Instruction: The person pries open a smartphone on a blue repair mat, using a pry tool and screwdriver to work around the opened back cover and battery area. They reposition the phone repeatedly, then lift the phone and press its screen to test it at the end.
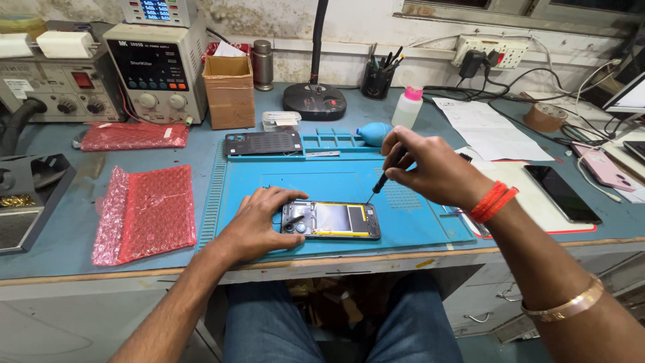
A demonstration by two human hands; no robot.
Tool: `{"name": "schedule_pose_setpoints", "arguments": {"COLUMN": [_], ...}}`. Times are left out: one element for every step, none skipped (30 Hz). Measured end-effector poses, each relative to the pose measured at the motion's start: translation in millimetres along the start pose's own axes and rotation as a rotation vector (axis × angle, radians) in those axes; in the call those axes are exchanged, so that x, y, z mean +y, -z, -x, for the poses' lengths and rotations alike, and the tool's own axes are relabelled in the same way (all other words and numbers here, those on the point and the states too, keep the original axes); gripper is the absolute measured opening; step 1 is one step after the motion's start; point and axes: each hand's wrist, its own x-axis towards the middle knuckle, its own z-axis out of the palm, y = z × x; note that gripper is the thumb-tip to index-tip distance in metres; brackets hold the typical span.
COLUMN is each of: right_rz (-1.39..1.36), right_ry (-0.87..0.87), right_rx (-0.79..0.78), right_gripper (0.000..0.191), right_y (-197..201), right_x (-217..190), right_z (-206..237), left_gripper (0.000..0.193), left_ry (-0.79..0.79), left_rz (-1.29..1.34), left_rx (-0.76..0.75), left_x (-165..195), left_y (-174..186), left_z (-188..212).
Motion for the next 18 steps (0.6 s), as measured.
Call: {"name": "schedule_pose_setpoints", "arguments": {"right_rz": [0.015, 0.031, 0.046, 0.037, 0.029, 0.019, 0.011, 0.005, 0.001, 0.012, 0.022, 0.032, 0.028, 0.025, 0.020, 0.057, 0.094, 0.131], "right_ry": [-0.014, -0.027, -0.040, -0.025, -0.010, 0.004, 0.007, 0.009, 0.013, 0.006, 0.001, -0.003, 0.000, 0.002, 0.004, -0.024, -0.054, -0.084], "right_rx": [-0.013, -0.025, -0.039, -0.039, -0.040, -0.042, -0.040, -0.035, -0.030, -0.036, -0.042, -0.048, -0.045, -0.042, -0.039, -0.037, -0.035, -0.032], "right_gripper": [0.028, 0.028, 0.027, 0.027, 0.027, 0.026, 0.027, 0.027, 0.027, 0.027, 0.027, 0.027, 0.027, 0.027, 0.027, 0.027, 0.027, 0.027], "right_y": [-2, -5, -6, -6, -6, -6, -6, -6, -6, -6, -6, -6, -6, -6, -5, -4, -3, -1], "right_x": [1, 1, 2, 3, 5, 6, 7, 8, 9, 10, 9, 9, 7, 5, 2, -1, -5, -9], "right_z": [1, 1, 0, 0, -1, -2, -2, -3, -3, -3, -4, -4, -4, -5, -5, -6, -8, -9], "left_gripper": [0.075, 0.076, 0.076, 0.076, 0.076, 0.077, 0.076, 0.076, 0.075, 0.076, 0.076, 0.076, 0.076, 0.076, 0.076, 0.076, 0.077, 0.077], "left_ry": [0.001, 0.002, 0.004, 0.007, 0.011, 0.016, 0.013, 0.007, 0.001, -0.002, -0.002, -0.002, -0.002, -0.003, -0.003, 0.024, 0.050, 0.076], "left_rz": [0.007, 0.012, 0.018, 0.022, 0.027, 0.032, 0.025, 0.017, 0.010, 0.018, 0.025, 0.031, 0.026, 0.023, 0.018, 0.014, 0.011, 0.007], "left_rx": [-0.004, -0.007, -0.009, -0.008, -0.006, -0.006, -0.004, -0.002, 0.003, 0.004, 0.005, 0.008, 0.006, 0.004, 0.001, -0.012, -0.026, -0.040], "left_x": [0, 0, -1, -1, -1, -1, -1, -1, -1, -1, -1, -1, -1, -1, 0, 0, 1, 2], "left_y": [0, 0, 0, 0, 0, 0, 0, -1, -1, -1, 0, 0, 1, 1, 2, 2, 2, 1], "left_z": [0, 1, 1, 1, 0, 0, 1, 0, 0, 0, 0, 1, 1, 1, 1, 1, 0, -1]}}
